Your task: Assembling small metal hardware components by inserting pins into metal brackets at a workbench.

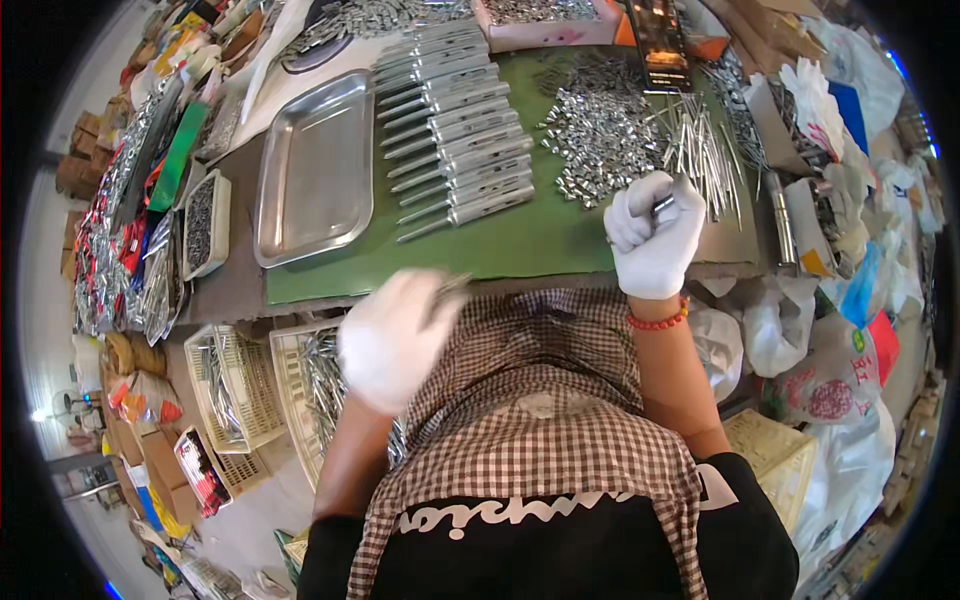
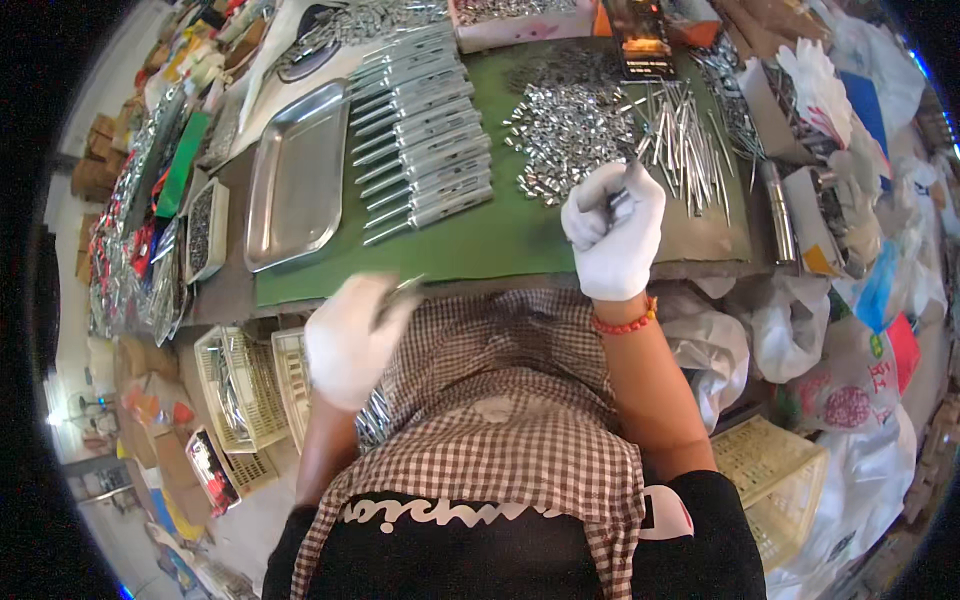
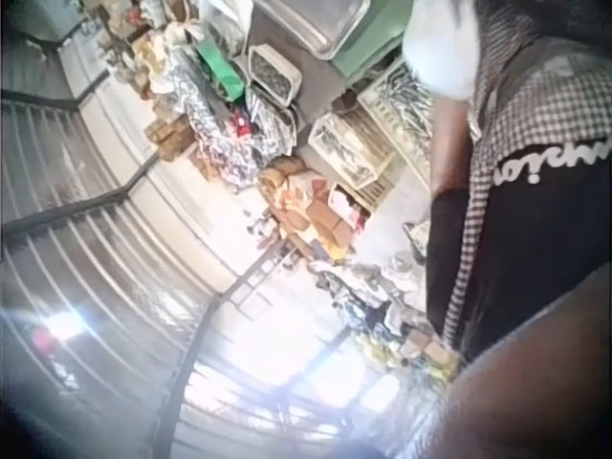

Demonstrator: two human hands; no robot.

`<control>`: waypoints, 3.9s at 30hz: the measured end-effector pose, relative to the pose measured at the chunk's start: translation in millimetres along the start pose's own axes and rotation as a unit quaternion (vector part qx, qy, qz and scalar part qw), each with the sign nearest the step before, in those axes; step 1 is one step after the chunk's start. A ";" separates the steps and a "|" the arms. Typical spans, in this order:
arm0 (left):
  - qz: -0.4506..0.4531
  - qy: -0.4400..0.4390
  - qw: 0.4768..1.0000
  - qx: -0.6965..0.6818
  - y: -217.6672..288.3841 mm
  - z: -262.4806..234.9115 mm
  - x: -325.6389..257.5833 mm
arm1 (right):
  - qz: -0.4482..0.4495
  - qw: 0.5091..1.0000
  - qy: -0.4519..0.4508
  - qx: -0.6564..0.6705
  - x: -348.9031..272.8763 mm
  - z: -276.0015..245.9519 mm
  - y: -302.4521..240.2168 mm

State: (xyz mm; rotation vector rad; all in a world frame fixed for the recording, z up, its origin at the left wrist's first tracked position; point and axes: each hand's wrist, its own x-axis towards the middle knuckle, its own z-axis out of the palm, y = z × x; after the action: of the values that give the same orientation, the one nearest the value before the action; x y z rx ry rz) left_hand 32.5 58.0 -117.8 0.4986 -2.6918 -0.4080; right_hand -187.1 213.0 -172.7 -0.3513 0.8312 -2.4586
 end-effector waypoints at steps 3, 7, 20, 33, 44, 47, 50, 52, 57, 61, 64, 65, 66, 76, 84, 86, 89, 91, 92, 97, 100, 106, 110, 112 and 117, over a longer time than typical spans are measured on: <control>-0.137 -0.085 0.976 0.149 -58.1 -27.7 -62.2 | 0.014 1.000 0.000 -0.007 1.0 3.7 3.7; -0.092 0.016 0.987 0.133 -60.1 -25.6 -63.1 | 0.022 0.999 -0.009 -0.032 1.6 5.8 4.5; 0.083 -0.014 0.993 0.088 2.1 53.0 74.8 | 0.065 0.965 0.005 -0.255 -12.9 9.7 3.5; 0.218 -0.147 0.964 -0.032 37.4 31.0 81.6 | 0.191 0.896 -0.023 -0.400 -26.6 28.2 -30.6; 0.194 -0.092 0.971 -0.109 24.1 40.2 75.4 | 0.211 0.788 -0.041 -0.577 -27.8 16.5 -39.2; 0.178 -0.111 0.973 -0.096 23.4 41.5 75.0 | 0.156 0.806 -0.046 -0.570 -30.6 10.6 -41.4; 0.160 -0.122 0.973 -0.110 25.5 44.9 76.0 | 0.072 0.790 -0.069 -0.605 -30.2 11.1 -40.7; 0.157 -0.115 0.975 -0.111 26.6 47.9 74.7 | 0.072 0.787 -0.070 -0.608 -29.9 10.9 -40.6; 0.160 -0.093 0.975 -0.120 27.9 52.2 75.6 | 0.065 0.786 -0.071 -0.611 -29.3 10.5 -40.3; 0.153 -0.101 0.979 -0.089 31.4 52.9 73.6 | 0.031 0.777 -0.082 -0.624 -29.2 5.6 -44.0; 0.142 -0.131 0.980 -0.037 34.3 50.8 70.0 | -0.067 0.715 -0.036 -0.695 -22.6 -3.0 -48.3; 0.138 -0.151 0.979 -0.006 36.2 50.3 69.2 | -0.086 0.691 -0.006 -0.718 -18.6 -7.9 -48.8; 0.139 -0.152 0.979 -0.007 38.2 51.8 68.2 | -0.078 0.689 0.027 -0.720 -14.2 -11.4 -48.2; 0.114 -0.174 0.978 0.013 44.9 55.0 66.5 | -0.096 0.555 0.029 -0.826 26.3 -2.7 -35.9; 0.118 -0.183 0.976 0.022 45.4 55.8 67.6 | -0.155 0.684 0.000 -0.713 12.0 -7.7 -34.9; 0.117 -0.180 0.976 0.026 46.1 55.4 68.3 | -0.155 0.673 -0.046 -0.721 -3.8 -1.4 -34.8; 0.105 -0.185 0.977 0.014 47.1 56.6 67.5 | -0.135 0.694 -0.099 -0.701 -25.3 5.2 -27.8; 0.102 -0.190 0.976 0.016 48.5 55.3 68.3 | -0.117 0.662 -0.109 -0.732 -28.8 5.0 -23.7; 0.098 -0.195 0.976 0.019 48.7 55.0 68.1 | -0.116 0.662 -0.108 -0.733 -30.3 5.6 -22.7; 0.096 -0.199 0.975 0.014 48.9 52.7 67.2 | -0.133 0.642 -0.108 -0.747 -32.4 4.3 -20.7; 0.096 -0.200 0.975 0.010 48.5 52.2 66.5 | -0.168 0.604 -0.123 -0.770 -33.3 1.8 -18.9; 0.099 -0.195 0.976 0.005 47.5 53.9 65.3 | -0.182 0.632 -0.100 -0.746 -36.1 4.1 -33.7; 0.086 -0.211 0.974 0.018 50.3 51.7 66.5 | -0.235 0.582 -0.046 -0.777 -12.6 -15.1 -40.5; 0.091 -0.202 0.975 0.014 49.5 52.7 64.4 | -0.218 0.586 -0.038 -0.780 -7.2 -15.9 -40.2; 0.094 -0.191 0.977 0.005 48.4 54.4 64.7 | -0.157 0.547 -0.035 -0.821 1.5 -16.2 -35.9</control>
State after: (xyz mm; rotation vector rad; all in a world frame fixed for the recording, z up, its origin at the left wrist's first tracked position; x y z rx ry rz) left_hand -59.6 87.5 -129.9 0.1770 -3.0761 -0.4782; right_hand -208.7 244.5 -162.8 -1.2161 2.9609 -0.9403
